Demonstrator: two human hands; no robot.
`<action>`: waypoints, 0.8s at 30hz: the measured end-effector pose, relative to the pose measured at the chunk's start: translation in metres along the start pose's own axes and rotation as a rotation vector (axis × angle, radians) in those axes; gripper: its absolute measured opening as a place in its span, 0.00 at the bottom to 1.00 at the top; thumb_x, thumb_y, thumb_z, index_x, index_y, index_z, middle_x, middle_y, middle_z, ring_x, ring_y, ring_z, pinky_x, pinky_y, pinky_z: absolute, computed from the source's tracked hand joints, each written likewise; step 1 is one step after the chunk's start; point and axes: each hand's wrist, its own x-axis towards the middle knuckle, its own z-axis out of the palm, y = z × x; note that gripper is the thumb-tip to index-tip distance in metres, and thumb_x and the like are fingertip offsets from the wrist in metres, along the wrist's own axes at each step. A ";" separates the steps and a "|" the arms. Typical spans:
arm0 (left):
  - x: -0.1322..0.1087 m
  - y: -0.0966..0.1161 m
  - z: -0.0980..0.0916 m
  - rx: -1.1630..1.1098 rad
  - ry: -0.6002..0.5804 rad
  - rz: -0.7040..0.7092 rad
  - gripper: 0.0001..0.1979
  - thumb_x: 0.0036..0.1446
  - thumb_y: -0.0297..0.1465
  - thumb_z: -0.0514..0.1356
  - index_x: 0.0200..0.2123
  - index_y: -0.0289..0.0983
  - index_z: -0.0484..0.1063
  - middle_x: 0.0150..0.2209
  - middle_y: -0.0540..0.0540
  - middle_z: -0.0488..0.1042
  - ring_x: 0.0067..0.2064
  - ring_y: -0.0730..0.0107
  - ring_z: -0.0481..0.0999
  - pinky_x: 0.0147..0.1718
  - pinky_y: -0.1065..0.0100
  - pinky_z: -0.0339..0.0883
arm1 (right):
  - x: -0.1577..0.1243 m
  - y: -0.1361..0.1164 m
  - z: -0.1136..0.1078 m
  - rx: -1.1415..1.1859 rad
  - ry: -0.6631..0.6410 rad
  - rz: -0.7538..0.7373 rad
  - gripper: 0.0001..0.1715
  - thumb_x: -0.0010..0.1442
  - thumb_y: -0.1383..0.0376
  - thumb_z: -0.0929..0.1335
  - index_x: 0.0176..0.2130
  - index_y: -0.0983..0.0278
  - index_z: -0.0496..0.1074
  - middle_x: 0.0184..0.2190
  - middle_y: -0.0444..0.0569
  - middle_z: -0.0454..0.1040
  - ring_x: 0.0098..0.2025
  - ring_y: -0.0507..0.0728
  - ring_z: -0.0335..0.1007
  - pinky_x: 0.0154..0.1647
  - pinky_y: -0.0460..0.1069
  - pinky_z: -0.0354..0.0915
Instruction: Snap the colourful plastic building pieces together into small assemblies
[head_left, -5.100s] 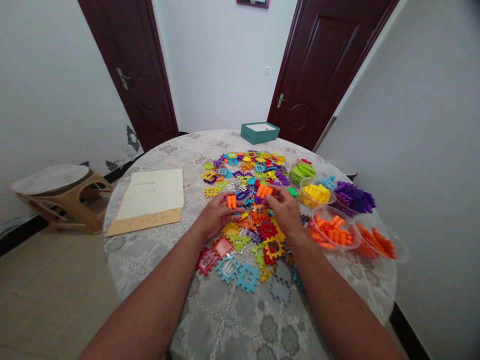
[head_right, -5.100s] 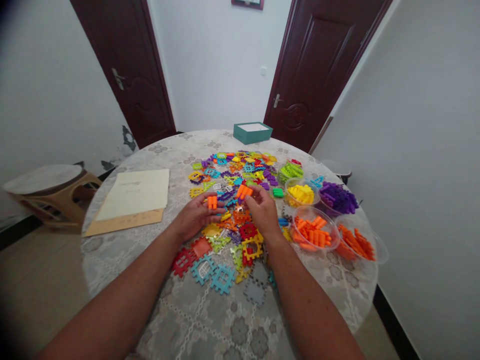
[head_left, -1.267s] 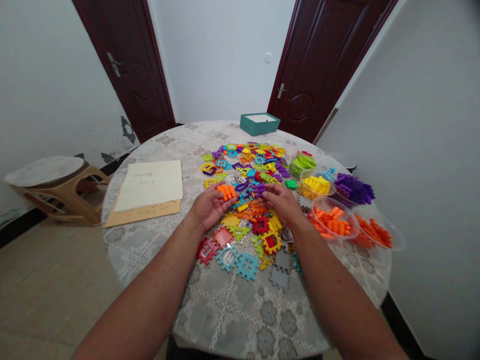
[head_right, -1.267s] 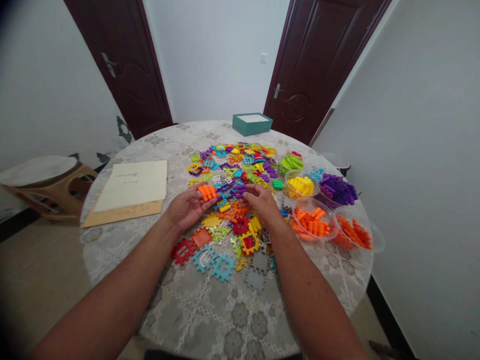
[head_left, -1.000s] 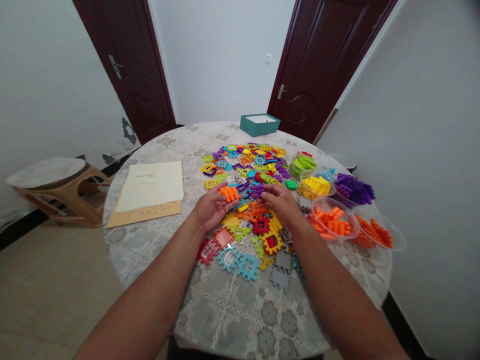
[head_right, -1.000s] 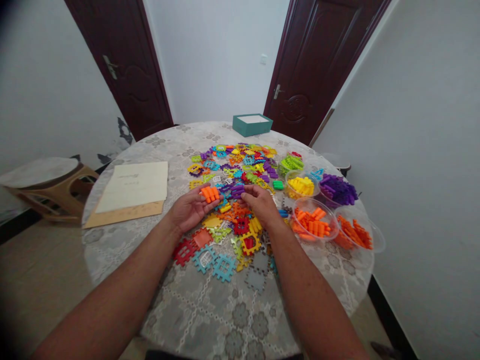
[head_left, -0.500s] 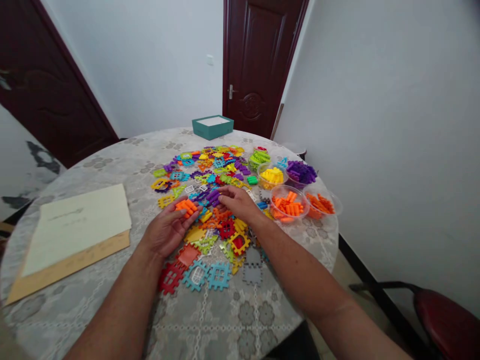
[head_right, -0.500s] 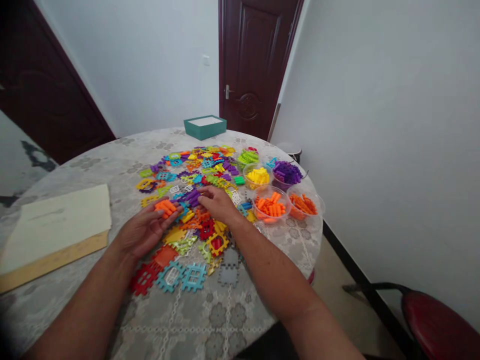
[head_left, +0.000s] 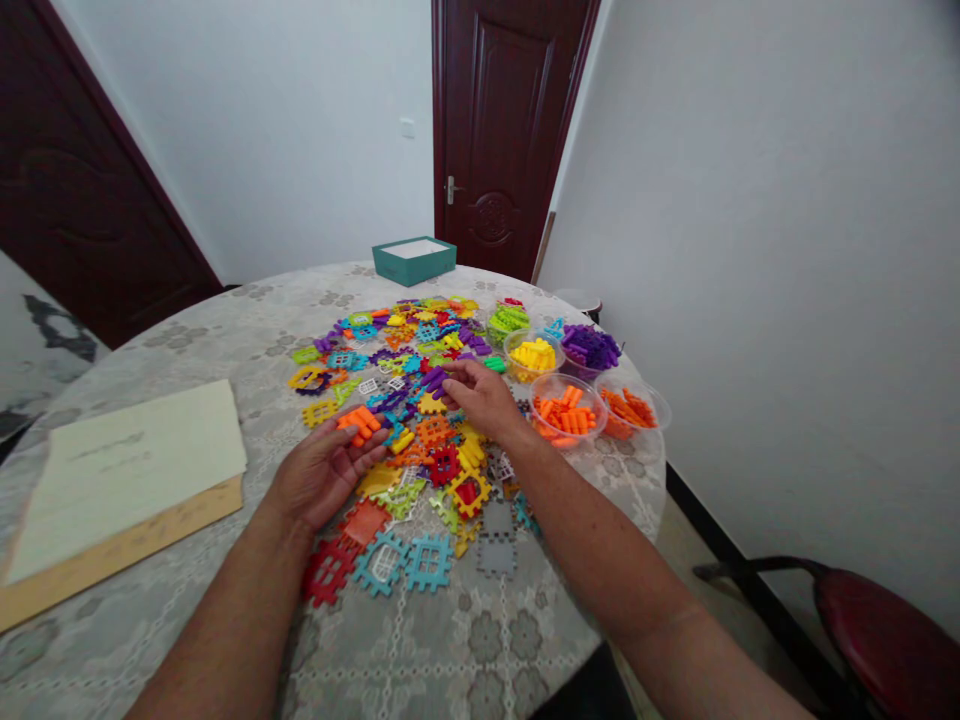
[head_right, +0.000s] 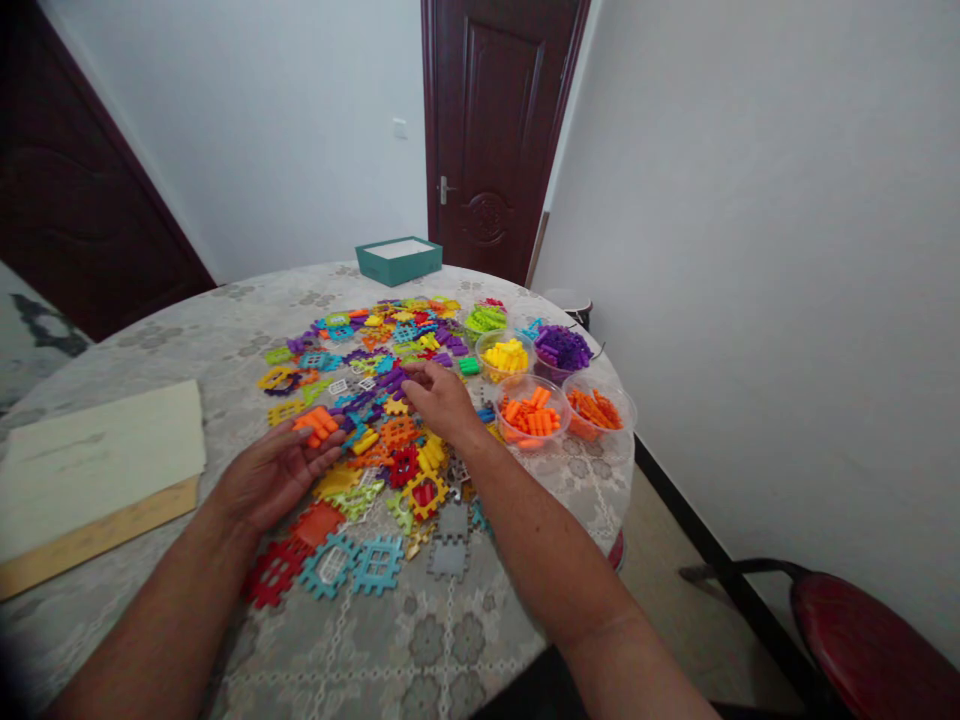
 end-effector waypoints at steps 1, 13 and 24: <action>0.000 0.001 0.000 0.001 0.000 0.002 0.16 0.53 0.18 0.63 0.46 0.34 0.75 0.42 0.40 0.82 0.39 0.58 0.86 0.37 0.61 0.83 | 0.001 -0.008 -0.008 -0.009 0.011 -0.027 0.14 0.64 0.64 0.70 0.50 0.61 0.75 0.37 0.46 0.81 0.35 0.53 0.78 0.38 0.50 0.76; 0.003 -0.001 -0.004 0.043 -0.014 0.026 0.15 0.53 0.18 0.63 0.44 0.34 0.75 0.43 0.39 0.82 0.37 0.62 0.85 0.35 0.63 0.83 | 0.037 -0.067 -0.231 -0.904 0.682 -0.041 0.12 0.59 0.59 0.71 0.36 0.65 0.79 0.35 0.52 0.82 0.35 0.58 0.76 0.41 0.52 0.69; 0.001 0.004 -0.002 0.048 0.026 0.012 0.18 0.53 0.17 0.62 0.47 0.36 0.76 0.40 0.44 0.83 0.36 0.62 0.85 0.34 0.62 0.83 | 0.053 -0.034 -0.294 -1.317 0.588 0.260 0.14 0.63 0.63 0.68 0.44 0.63 0.83 0.44 0.56 0.84 0.45 0.59 0.78 0.46 0.49 0.66</action>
